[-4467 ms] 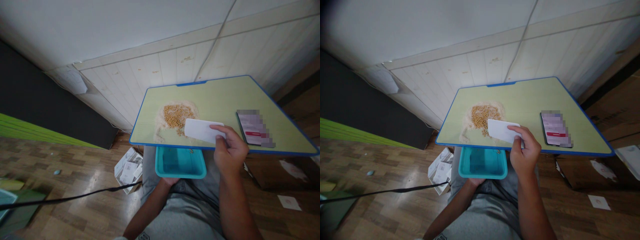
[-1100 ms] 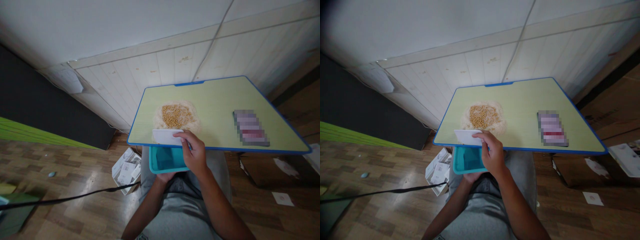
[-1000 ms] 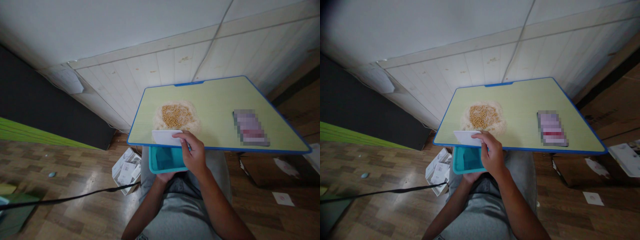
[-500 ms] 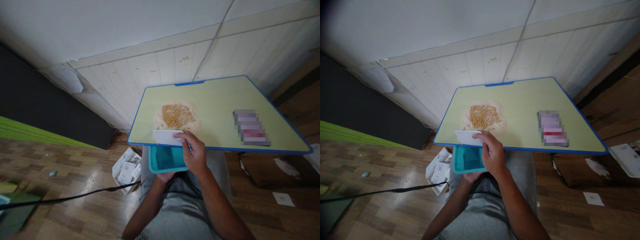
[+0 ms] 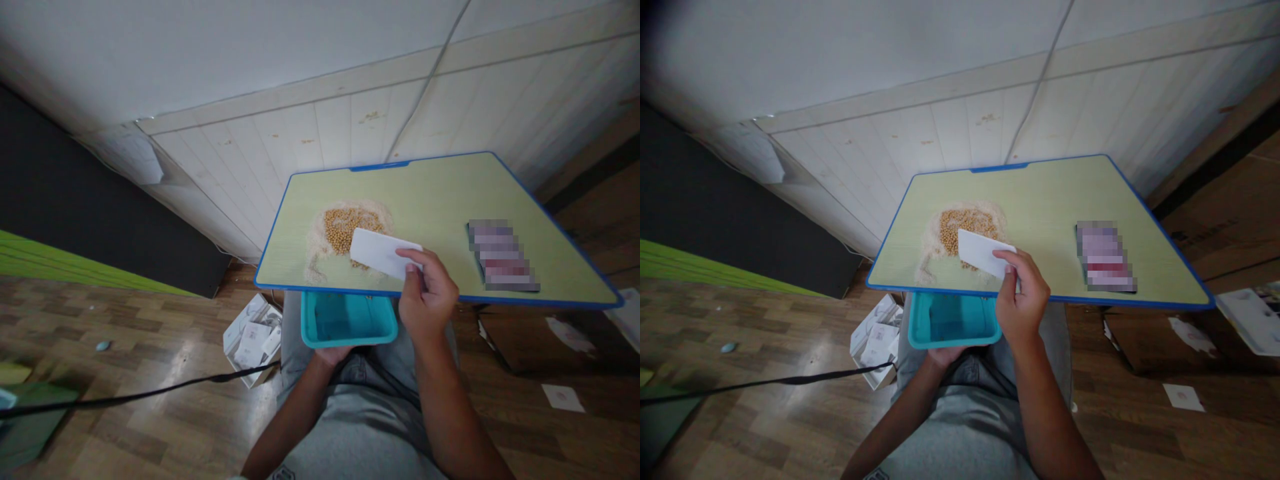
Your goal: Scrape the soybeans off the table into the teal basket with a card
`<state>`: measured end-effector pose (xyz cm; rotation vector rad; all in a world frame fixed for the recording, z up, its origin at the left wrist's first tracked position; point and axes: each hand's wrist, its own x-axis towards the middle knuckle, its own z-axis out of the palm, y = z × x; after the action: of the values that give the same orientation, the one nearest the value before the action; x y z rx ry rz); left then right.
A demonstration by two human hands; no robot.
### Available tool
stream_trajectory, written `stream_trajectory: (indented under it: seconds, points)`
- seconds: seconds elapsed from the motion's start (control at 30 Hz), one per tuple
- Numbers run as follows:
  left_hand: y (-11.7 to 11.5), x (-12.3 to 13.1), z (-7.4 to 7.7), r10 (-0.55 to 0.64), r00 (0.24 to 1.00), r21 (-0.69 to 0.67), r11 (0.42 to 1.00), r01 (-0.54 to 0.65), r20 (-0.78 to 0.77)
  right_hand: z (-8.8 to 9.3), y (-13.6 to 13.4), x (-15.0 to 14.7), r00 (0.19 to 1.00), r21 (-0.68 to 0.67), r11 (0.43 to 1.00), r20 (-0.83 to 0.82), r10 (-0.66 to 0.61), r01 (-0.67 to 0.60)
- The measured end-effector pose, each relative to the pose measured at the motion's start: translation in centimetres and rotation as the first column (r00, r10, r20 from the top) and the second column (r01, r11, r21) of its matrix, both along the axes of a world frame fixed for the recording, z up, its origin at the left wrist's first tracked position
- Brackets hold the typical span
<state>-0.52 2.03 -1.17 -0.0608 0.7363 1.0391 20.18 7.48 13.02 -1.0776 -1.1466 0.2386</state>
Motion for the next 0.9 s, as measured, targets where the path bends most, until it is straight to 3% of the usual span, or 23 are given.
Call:
stream_trajectory:
  seconds: [0.17,0.3,0.63,0.9]
  points:
    - [-0.2,0.1,-4.7,-0.063,0.994,0.11,0.993,0.053,0.094,-0.3,0.4,0.9,0.998,0.025,0.998,0.046,-0.051,0.05]
    - [-0.1,0.8,-6.0,-0.064,0.991,0.148,0.988,0.047,0.115,-0.5,0.5,0.7,0.993,0.068,0.997,0.114,-0.041,0.033]
    - [-0.2,0.7,-4.5,-0.095,0.988,0.199,0.978,0.068,0.126,-0.5,0.3,0.3,0.995,0.05,0.999,0.097,0.014,-0.018]
    - [0.2,1.5,-1.8,-0.099,0.989,0.217,0.973,0.074,0.11,-0.4,0.2,0.2,0.993,0.046,0.997,0.1,0.057,-0.061]
